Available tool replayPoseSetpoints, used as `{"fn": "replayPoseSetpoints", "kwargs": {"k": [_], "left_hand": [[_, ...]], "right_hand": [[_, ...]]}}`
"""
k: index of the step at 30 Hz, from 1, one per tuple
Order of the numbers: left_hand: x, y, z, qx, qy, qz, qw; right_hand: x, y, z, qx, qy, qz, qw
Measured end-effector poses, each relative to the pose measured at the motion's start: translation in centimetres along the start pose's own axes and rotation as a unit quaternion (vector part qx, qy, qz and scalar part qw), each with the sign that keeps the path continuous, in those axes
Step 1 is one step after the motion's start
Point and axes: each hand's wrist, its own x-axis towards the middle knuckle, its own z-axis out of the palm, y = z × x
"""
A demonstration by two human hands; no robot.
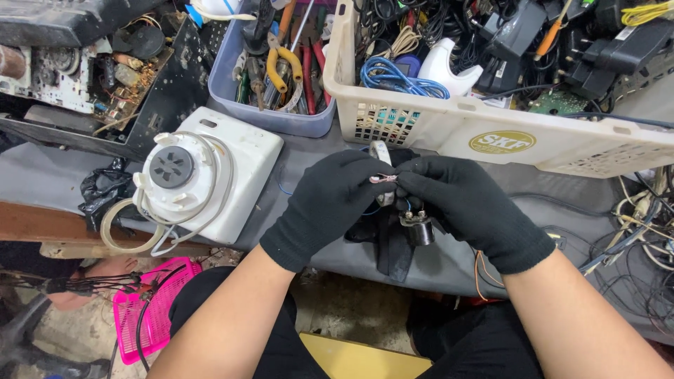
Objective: Taping a bundle of thin wires together using blue and white adhesive tape on a repair bench.
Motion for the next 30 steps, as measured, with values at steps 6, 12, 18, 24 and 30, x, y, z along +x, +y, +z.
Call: {"fn": "replayPoseSetpoints", "kwargs": {"k": [6,12,18,24,30], "left_hand": [[0.2,0.4,-0.3,0.061,0.018,0.034,0.997],[0.1,0.1,-0.1,0.025,0.018,-0.004,1.000],[0.8,1.6,-0.5,-0.016,0.003,-0.051,0.999],[1.4,2.8,-0.6,0.013,-0.025,-0.001,1.000],[1.3,1.9,1.1,0.109,-0.062,0.052,0.991]], "right_hand": [[-1.6,-4.3,1.2,-0.172,0.049,-0.016,0.984],[-1.6,-2.6,1.3,-0.285,0.067,-0.238,0.926],[-2.1,-1.2,1.3,-0.319,0.112,-0.286,0.897],[-2.6,-2.1,0.3,-0.274,0.096,-0.260,0.921],[-3.7,-1.9,-0.7,-0.286,0.089,-0.256,0.919]]}}
